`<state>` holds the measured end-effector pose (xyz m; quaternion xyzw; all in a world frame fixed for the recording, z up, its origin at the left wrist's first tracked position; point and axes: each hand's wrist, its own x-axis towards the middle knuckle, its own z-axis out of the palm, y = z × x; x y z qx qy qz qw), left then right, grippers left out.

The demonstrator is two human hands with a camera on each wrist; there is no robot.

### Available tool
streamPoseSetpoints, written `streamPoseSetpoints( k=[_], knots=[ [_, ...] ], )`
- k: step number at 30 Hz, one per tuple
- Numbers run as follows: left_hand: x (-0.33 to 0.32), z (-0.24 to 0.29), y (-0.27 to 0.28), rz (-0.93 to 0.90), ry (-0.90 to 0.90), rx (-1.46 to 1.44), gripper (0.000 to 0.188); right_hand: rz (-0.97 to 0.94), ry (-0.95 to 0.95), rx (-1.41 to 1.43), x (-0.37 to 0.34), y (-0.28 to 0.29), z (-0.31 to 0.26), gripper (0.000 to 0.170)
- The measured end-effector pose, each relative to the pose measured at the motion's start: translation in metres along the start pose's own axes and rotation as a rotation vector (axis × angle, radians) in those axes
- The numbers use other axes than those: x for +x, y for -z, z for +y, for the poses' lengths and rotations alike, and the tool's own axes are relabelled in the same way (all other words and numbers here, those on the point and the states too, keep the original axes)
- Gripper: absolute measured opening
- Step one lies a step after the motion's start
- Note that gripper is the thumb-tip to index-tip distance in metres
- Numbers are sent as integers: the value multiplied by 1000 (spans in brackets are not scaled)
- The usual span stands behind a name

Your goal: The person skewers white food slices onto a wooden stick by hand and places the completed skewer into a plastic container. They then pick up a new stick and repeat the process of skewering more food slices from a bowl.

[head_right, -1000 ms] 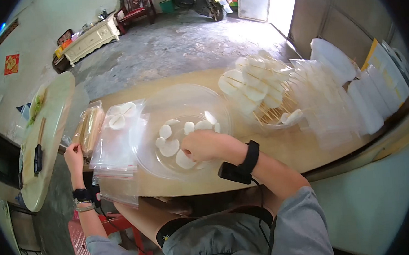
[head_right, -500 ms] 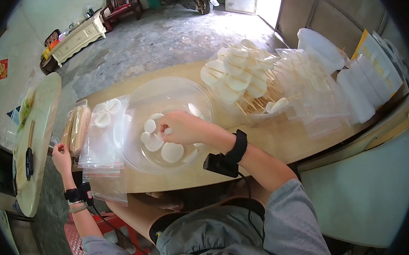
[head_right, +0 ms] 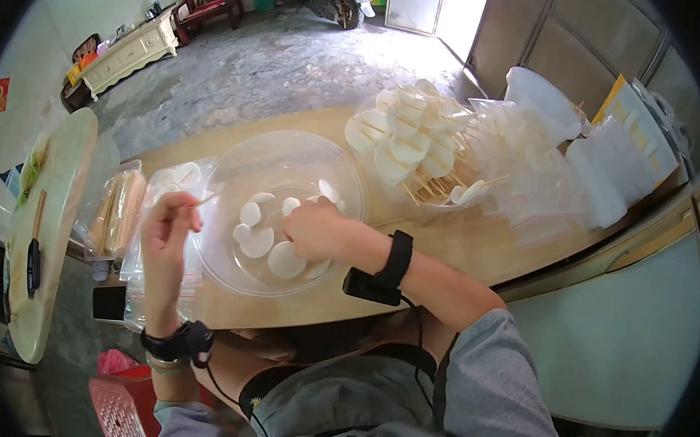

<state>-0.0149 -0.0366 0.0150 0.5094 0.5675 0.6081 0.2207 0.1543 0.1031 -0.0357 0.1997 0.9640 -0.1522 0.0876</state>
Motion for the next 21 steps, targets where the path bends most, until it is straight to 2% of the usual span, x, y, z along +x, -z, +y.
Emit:
streamPoseSetpoints(
  k=[1,3,4,5,6,8,13,15,16,18,19,21],
  knots=[
    [1,-1,-10,-28,-28,25,10,-2,-3,-9,1,-3,0,20],
    [4,-4,-24,-55,-61,45,11,65,259,-114,3,-11,2,34],
    [5,-8,-30,-54,-21,-78,14,63,256,-118,4,-15,3,34],
    [5,-10,-33,-52,21,-201,17,64,373,-71,4,-18,2,39],
    [5,-10,-34,-53,21,-207,17,65,491,-22,4,-20,1,45],
    [5,-9,-34,-13,88,-144,23,36,471,-60,7,-17,-1,45],
    [3,-15,-33,-55,89,-87,27,-5,461,-95,6,-13,-2,42],
    [2,-19,-31,-68,72,-52,28,-190,369,-7,5,-4,-4,34],
    [2,-21,-29,-68,80,-36,26,-190,368,-11,4,-6,-1,34],
    [1,-21,-30,-67,83,-22,24,-98,286,368,2,-7,4,29],
    [0,-20,-32,-2,76,-66,19,-97,285,361,1,-4,7,29],
    [-1,-18,-33,66,62,-110,15,40,178,518,-5,20,-1,29]
  ],
)
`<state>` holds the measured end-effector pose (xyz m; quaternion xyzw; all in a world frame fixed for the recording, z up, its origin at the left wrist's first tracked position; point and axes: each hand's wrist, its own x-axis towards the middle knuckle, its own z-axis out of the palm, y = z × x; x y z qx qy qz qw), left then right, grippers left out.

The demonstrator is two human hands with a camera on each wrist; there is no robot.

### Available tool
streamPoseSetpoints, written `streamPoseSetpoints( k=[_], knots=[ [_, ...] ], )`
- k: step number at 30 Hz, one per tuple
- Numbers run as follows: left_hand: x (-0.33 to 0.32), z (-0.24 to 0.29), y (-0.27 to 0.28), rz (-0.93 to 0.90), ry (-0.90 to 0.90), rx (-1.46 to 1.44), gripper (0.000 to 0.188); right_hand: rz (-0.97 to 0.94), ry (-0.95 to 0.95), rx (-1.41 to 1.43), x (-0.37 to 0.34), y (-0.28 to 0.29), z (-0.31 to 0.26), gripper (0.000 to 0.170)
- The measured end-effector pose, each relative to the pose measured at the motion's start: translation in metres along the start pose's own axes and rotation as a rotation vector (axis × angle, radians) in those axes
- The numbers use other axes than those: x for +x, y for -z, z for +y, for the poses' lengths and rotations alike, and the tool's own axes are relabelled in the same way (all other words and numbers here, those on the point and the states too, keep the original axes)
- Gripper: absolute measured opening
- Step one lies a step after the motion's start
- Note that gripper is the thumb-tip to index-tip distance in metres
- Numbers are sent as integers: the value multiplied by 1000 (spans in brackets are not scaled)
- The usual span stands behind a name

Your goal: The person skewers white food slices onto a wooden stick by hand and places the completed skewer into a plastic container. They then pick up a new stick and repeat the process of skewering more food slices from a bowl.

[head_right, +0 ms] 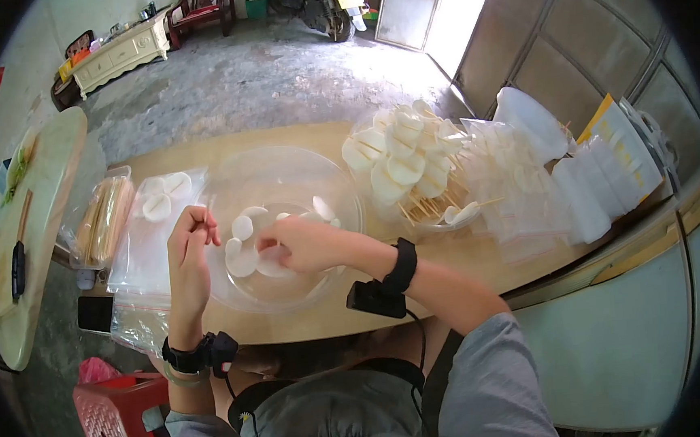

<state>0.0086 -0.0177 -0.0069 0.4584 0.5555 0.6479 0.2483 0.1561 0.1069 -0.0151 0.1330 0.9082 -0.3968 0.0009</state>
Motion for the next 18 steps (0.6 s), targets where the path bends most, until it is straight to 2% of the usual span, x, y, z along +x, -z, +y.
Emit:
streamPoseSetpoints(
  k=[1,3,5,7,9,11,15,18],
  knots=[
    [-1,1,0,9,-1,-3,12,2,3,-7,1,2,2,29],
    [-2,2,1,19,-12,-7,10,199,49,511,2,5,9,29],
    [-4,4,3,24,34,77,11,255,63,569,0,13,8,23],
    [-4,4,-2,40,5,122,13,457,4,890,-5,21,-1,18],
    [-5,5,-3,53,-21,166,16,503,5,906,-4,24,4,15],
    [-6,5,-2,41,36,169,16,678,140,1159,-5,22,1,18],
    [-6,9,-7,75,1,208,15,720,128,1050,-4,18,2,22],
    [-7,8,-8,93,19,173,13,714,231,1035,-6,16,3,23]
  ],
)
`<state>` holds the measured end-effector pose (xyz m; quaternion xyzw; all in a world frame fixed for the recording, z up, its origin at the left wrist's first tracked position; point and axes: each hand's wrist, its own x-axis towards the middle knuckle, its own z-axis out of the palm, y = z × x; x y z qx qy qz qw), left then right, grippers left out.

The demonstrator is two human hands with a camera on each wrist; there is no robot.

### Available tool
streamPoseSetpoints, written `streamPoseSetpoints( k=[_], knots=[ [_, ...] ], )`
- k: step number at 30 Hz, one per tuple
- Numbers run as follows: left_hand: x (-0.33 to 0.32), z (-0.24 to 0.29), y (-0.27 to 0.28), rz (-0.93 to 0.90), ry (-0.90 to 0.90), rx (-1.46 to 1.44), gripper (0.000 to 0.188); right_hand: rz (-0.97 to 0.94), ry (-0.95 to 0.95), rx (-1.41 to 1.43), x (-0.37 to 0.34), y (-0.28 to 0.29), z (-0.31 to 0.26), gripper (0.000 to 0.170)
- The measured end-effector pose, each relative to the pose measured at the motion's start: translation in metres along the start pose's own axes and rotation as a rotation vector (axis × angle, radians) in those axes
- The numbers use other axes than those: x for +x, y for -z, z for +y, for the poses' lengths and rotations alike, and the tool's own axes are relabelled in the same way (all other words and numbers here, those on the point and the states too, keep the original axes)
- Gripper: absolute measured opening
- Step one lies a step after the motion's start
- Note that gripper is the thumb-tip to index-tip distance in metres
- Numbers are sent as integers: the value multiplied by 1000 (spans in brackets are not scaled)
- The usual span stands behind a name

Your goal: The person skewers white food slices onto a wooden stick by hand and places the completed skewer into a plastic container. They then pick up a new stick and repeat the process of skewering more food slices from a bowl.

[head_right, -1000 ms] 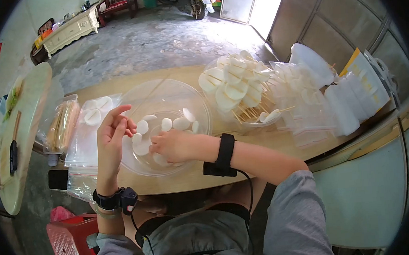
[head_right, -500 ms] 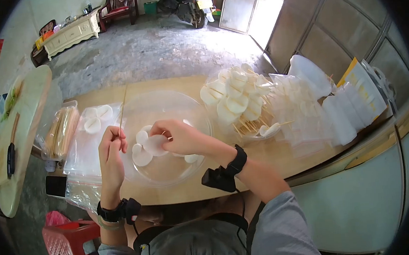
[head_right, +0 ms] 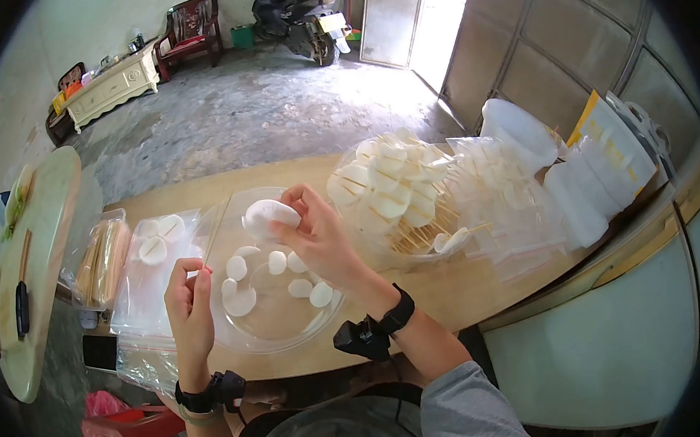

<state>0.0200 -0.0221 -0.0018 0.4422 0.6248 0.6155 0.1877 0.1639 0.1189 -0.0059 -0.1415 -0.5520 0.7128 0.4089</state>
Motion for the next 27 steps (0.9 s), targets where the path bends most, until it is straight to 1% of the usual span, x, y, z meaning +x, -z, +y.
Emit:
streamPoseSetpoints(
  k=[2,3,6,12,14,18,20,21,23,24,26,27],
  knots=[
    [-1,-2,0,-3,-18,16,13,9,73,-98,0,0,-1,24],
    [-1,-3,0,-7,-13,18,13,13,69,-96,0,1,-1,24],
    [-1,-2,-1,-24,-46,29,13,73,13,-130,1,1,-2,27],
    [-1,-1,-1,-30,-41,44,12,15,-43,-122,-1,0,-6,36],
    [-1,0,-2,-16,-45,36,11,-55,-82,-119,-1,3,-5,38],
    [-2,-2,-1,-19,-36,34,11,-15,-78,-155,-2,-2,-8,39],
    [-2,-3,-1,-15,-41,26,11,55,-155,-127,0,-1,-8,40],
    [-2,-3,-1,-15,-40,26,11,54,-157,-127,1,-1,-8,40],
    [-3,-1,-1,-12,-38,32,10,95,-165,85,3,1,-5,40],
    [-3,0,-1,-11,-37,32,10,95,-166,85,4,2,-3,40],
    [-3,2,-1,-20,-25,17,8,114,-119,209,5,5,-1,39],
    [-3,2,-1,-22,-25,16,8,115,-118,209,4,4,-2,39]
  ],
)
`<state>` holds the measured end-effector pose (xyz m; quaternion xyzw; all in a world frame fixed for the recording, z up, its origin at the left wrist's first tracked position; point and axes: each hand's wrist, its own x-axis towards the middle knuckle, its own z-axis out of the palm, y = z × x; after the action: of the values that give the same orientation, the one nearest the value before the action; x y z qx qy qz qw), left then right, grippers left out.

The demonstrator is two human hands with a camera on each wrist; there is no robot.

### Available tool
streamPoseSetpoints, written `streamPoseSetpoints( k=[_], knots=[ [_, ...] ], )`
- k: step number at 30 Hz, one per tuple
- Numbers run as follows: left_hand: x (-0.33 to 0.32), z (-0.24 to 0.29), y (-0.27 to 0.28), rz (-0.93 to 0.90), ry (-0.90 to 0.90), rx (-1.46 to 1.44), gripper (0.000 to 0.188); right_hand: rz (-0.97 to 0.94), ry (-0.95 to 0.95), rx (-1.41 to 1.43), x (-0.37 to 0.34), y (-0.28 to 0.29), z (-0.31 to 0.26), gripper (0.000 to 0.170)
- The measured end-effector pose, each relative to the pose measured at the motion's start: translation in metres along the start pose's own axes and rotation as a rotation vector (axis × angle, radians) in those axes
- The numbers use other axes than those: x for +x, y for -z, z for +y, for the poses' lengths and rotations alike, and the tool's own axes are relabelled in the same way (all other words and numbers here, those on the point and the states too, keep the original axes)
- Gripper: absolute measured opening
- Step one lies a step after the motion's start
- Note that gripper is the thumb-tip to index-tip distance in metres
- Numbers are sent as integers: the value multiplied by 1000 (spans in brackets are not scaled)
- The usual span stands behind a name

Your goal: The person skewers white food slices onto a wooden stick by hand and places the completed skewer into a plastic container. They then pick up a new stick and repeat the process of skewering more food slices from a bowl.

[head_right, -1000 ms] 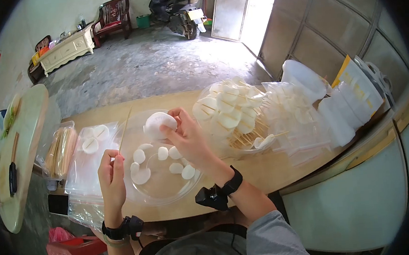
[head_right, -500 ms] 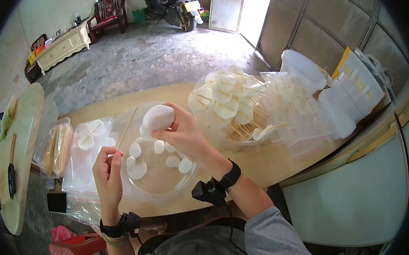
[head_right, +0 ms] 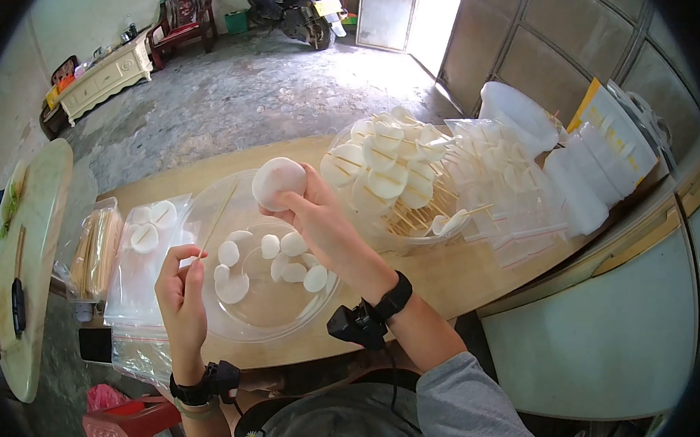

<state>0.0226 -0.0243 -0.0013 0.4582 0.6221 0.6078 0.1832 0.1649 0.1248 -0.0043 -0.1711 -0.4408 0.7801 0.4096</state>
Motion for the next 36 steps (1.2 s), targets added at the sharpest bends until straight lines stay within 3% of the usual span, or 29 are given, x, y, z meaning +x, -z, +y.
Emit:
streamPoseSetpoints(
  k=[11,18,27,36],
  knots=[
    [-2,-3,3,-98,34,117,13,134,-62,197,5,11,1,42],
    [-2,-3,1,-106,31,140,13,124,-93,282,4,14,2,39],
    [-2,-5,-2,-61,-27,139,11,108,-84,216,4,9,0,39],
    [-3,-1,0,-143,4,191,12,61,-90,33,0,7,-4,34]
  ],
)
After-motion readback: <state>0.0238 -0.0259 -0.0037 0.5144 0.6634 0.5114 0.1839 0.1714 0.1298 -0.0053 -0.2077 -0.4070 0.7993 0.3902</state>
